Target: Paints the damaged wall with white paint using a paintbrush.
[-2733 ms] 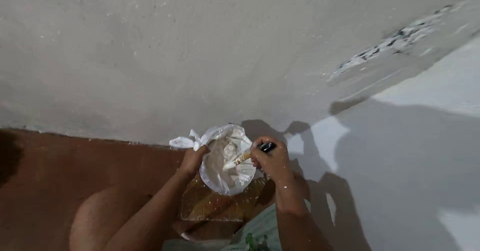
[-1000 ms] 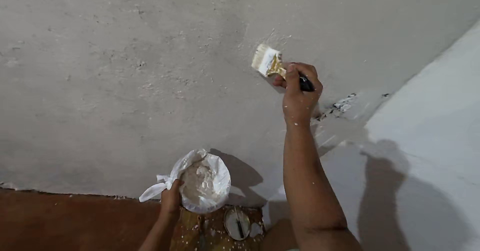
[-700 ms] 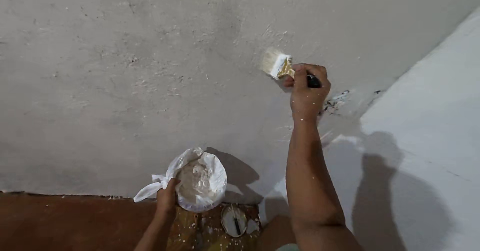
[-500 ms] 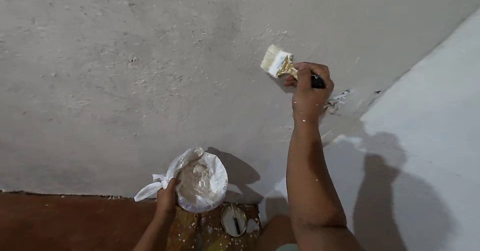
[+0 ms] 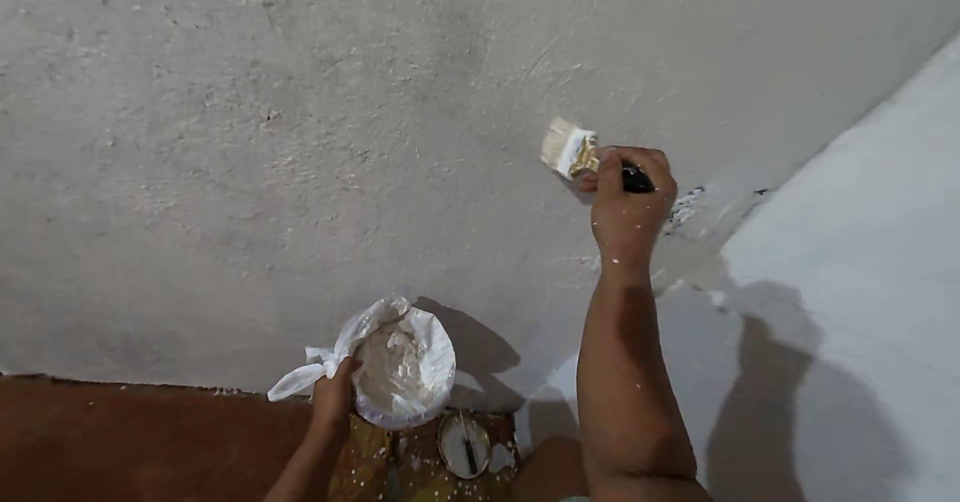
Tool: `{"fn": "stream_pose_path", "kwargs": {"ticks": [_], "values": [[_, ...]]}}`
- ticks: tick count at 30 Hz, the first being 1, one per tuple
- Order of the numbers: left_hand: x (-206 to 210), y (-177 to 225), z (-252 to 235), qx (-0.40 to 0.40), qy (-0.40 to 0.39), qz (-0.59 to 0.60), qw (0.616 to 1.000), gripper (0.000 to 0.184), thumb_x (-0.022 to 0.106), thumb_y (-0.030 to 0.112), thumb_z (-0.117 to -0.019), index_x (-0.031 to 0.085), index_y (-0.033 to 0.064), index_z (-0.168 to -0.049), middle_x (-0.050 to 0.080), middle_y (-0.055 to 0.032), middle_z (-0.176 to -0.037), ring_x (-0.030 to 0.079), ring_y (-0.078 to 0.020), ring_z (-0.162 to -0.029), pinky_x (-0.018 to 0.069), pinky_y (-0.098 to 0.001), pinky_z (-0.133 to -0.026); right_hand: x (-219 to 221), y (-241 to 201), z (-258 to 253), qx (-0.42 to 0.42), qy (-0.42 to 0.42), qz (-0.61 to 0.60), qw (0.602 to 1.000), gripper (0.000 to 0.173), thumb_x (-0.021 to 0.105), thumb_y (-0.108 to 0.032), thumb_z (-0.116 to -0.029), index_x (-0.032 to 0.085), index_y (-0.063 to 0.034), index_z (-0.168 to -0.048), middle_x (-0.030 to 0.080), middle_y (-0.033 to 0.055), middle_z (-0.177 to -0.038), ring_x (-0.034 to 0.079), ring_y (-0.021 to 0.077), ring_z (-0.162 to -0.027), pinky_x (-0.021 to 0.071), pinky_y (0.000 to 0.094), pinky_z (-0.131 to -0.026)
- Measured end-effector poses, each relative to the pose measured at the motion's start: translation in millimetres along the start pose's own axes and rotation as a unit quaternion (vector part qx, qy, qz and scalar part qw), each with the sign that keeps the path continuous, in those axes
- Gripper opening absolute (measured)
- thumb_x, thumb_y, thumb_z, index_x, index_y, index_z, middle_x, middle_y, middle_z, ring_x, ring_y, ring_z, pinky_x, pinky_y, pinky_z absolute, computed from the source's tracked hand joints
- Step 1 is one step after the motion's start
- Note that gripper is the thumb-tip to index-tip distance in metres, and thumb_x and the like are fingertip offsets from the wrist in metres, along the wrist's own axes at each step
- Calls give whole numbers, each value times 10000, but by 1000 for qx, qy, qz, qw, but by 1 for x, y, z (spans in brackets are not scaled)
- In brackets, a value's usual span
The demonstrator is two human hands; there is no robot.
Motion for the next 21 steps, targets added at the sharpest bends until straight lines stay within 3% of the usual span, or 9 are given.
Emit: {"fn": "stream_pose_path", "kwargs": {"ticks": [4,9,11,14,16,18,21], "values": [[0,0,1,1,3,-3,1000,221,586,204,-981,602,-9,-1036,615,-61,-787,614,-121,-667,542,-327,-621,3,-10,0,-89,-30,-18,995,208,607,-106,-1009,705,68,-1070,641,144,-1094,680,97,-830,611,239,-751],[-1,1,1,2,2,1,1000,238,587,189,-989,594,-25,-1092,612,-77,-838,610,-125,-709,535,-325,-648,-2,-1,-1,-14,-134,100,986,201,675,-147,-970,732,29,-1049,682,170,-1048,685,156,-796,601,316,-733],[-1,2,2,4,-1,2,1000,235,582,181,-992,596,-29,-1096,613,-83,-850,606,-131,-723,534,-335,-662,-6,-8,-2,-53,-126,73,988,196,665,-137,-975,726,35,-1047,672,156,-1045,680,122,-780,605,276,-719],[-1,2,2,4,0,-6,1000,228,571,191,-999,602,-17,-1087,616,-66,-844,614,-114,-720,542,-320,-665,3,2,3,-111,-137,35,984,218,633,-122,-997,719,62,-1079,657,200,-1127,701,154,-841,623,293,-755],[-1,0,2,-7,2,-13,1000,244,574,206,-1005,603,-27,-1072,601,-73,-830,595,-127,-704,524,-337,-654,1,10,13,-89,-177,81,977,220,631,-131,-1005,711,51,-1098,644,210,-1153,687,200,-881,600,343,-792],[0,-1,3,-14,3,-18,1000,238,578,214,-1002,600,-18,-1053,598,-68,-810,596,-125,-684,527,-332,-636,-5,12,16,-70,-184,111,974,197,645,-129,-993,726,39,-1057,665,202,-1094,679,213,-821,591,364,-750],[1,-1,2,-14,-2,-12,1000,234,581,208,-1003,598,-19,-1060,604,-75,-818,602,-128,-693,533,-334,-642,-11,9,17,-88,-148,76,982,223,634,-147,-1006,718,48,-1077,658,196,-1115,702,179,-832,622,321,-763]]}}
Point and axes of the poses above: each hand's wrist, its own z-axis away from the middle knuckle, its own x-axis out of the palm, y = z × x, the point moved 8 cm from there along -z, towards the middle knuckle
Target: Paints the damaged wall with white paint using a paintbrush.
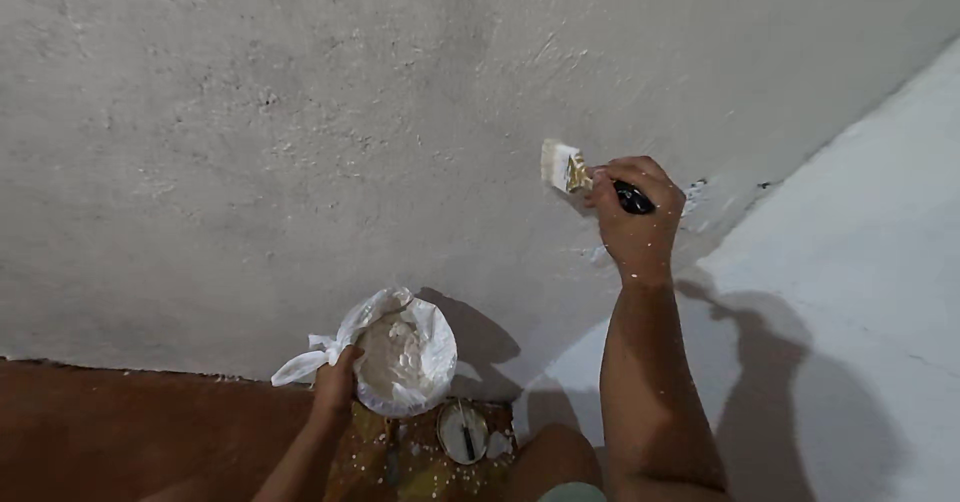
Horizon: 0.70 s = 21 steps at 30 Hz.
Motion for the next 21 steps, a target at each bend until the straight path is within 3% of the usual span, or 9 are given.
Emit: {"fn": "stream_pose_path", "kwargs": {"ticks": [4,7,9,11,15,18,21], "values": [[-1,-3,-2,5,-3,-4,1000,254,591,204,-997,605,-35,-1082,624,-95,-856,616,-145,-732,540,-354,-678,12,9,11,26,-33,19,999,223,625,-135,-1008,706,54,-1095,639,217,-1148,684,232,-879,599,380,-797],[1,-1,-3,5,-2,-2,1000,263,596,207,-992,599,-33,-1099,616,-97,-856,612,-149,-730,536,-356,-670,3,1,2,61,-20,14,998,208,643,-143,-992,717,44,-1047,664,181,-1072,678,186,-789,603,359,-732],[1,0,-3,6,-3,2,1000,276,593,203,-992,597,-39,-1125,623,-108,-876,617,-156,-746,541,-362,-683,-3,-13,-9,35,48,-49,997,211,649,-144,-991,718,49,-1040,678,131,-1039,692,106,-778,624,278,-727],[2,0,-4,7,1,0,1000,252,587,201,-997,598,-33,-1092,617,-93,-843,612,-143,-713,538,-347,-659,2,-27,-25,-2,91,-143,986,206,697,-123,-963,709,52,-1071,679,103,-1045,705,120,-826,639,297,-764],[6,-1,-2,7,-6,-4,1000,233,576,201,-1008,601,-25,-1061,599,-70,-809,595,-126,-686,526,-329,-638,38,-39,-57,-13,91,-241,966,210,714,-64,-930,678,57,-1098,666,112,-1056,714,154,-822,650,335,-768],[4,2,1,9,-5,5,1000,227,583,194,-999,599,-24,-1061,609,-75,-812,606,-129,-691,536,-332,-635,43,-18,-61,-1,105,-169,980,209,705,-76,-942,708,53,-1106,676,152,-1080,715,159,-828,641,318,-763],[0,5,-1,15,-8,17,1000,242,566,202,-1006,597,-23,-1089,623,-79,-833,620,-131,-705,548,-337,-647,13,-1,-46,88,161,-74,980,208,693,-131,-952,720,16,-1097,670,129,-1031,673,124,-772,601,282,-698]]}}
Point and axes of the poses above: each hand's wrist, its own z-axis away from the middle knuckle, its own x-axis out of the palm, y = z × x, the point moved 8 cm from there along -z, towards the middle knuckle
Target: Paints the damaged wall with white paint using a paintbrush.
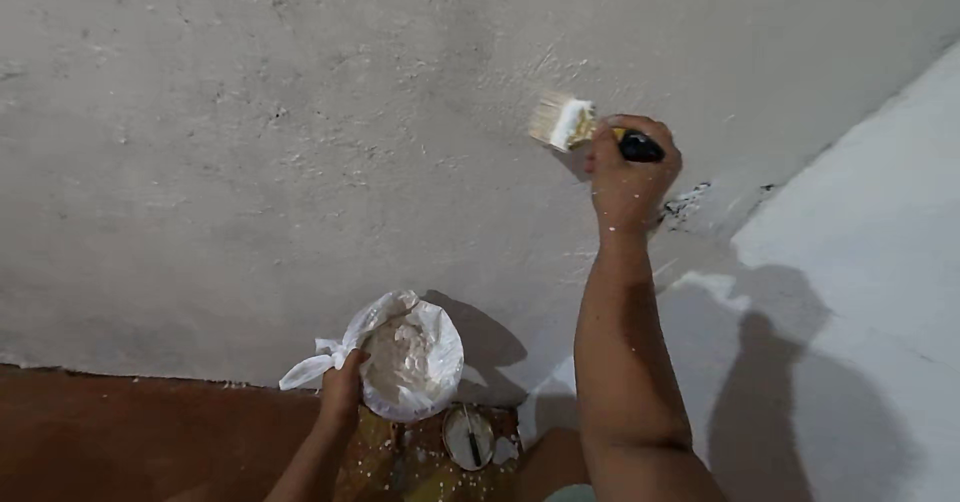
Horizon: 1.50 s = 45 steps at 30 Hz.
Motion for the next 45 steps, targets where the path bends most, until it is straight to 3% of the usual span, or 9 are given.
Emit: {"fn": "stream_pose_path", "kwargs": {"ticks": [7,12,17,23,30,36,39,42,45], "values": [[-7,-2,-5,-5,13,-4,1000,284,575,220,-999,599,-34,-1123,631,-99,-871,624,-148,-736,548,-359,-673,41,-20,35,-3,-68,-142,987,177,673,-62,-964,694,50,-1098,651,119,-1059,708,132,-780,651,301,-717],[-6,0,1,-12,7,-23,1000,288,587,226,-1000,597,-44,-1098,613,-109,-866,604,-163,-740,534,-372,-679,6,8,36,-25,21,-1,999,186,699,-111,-953,739,31,-1066,673,124,-1010,628,105,-915,527,235,-842],[-3,-1,-2,-11,-1,-27,1000,261,586,211,-998,594,-35,-1084,600,-98,-843,597,-156,-718,529,-357,-659,12,-25,48,-2,-21,-69,997,196,606,-150,-1032,687,16,-1099,688,1,-899,632,-10,-665,570,180,-610],[2,-3,-2,-11,-3,-17,1000,225,592,200,-991,603,-18,-1043,599,-74,-808,593,-136,-686,527,-337,-635,9,-9,25,-2,-10,-8,1000,236,615,-191,-1029,709,6,-1119,716,78,-944,661,67,-697,576,252,-626],[2,-8,-5,-7,-3,-13,1000,246,597,189,-983,601,-33,-1090,618,-93,-849,612,-146,-721,541,-354,-665,39,-31,-7,-28,-78,-170,982,188,597,-102,-1029,656,40,-1137,705,55,-946,708,103,-733,634,282,-652],[-2,-2,-3,-7,4,-21,1000,264,572,212,-1006,599,-33,-1098,614,-92,-853,606,-144,-723,535,-356,-664,-15,-21,-19,-3,53,-67,996,178,596,-116,-1021,655,30,-1103,674,26,-852,665,66,-654,598,247,-591],[-2,-4,-6,-4,3,-15,1000,264,565,200,-1005,596,-32,-1126,623,-92,-870,618,-140,-735,546,-350,-672,14,-36,-4,-20,-41,-139,989,195,577,-94,-1034,639,52,-1147,684,51,-939,689,85,-725,623,269,-644],[-3,-6,-6,1,9,-23,1000,266,583,195,-992,597,-33,-1128,620,-88,-868,611,-134,-725,542,-347,-665,28,-4,9,-1,-86,-179,980,188,610,-96,-1024,658,39,-1146,708,67,-985,715,121,-772,644,308,-695],[-5,-3,-2,9,11,-5,1000,265,579,190,-988,586,-23,-1147,630,-74,-867,625,-117,-722,554,-326,-648,-18,54,19,31,-36,-142,989,228,626,-116,-1021,663,35,-1188,732,65,-972,725,137,-774,645,330,-717]]}}
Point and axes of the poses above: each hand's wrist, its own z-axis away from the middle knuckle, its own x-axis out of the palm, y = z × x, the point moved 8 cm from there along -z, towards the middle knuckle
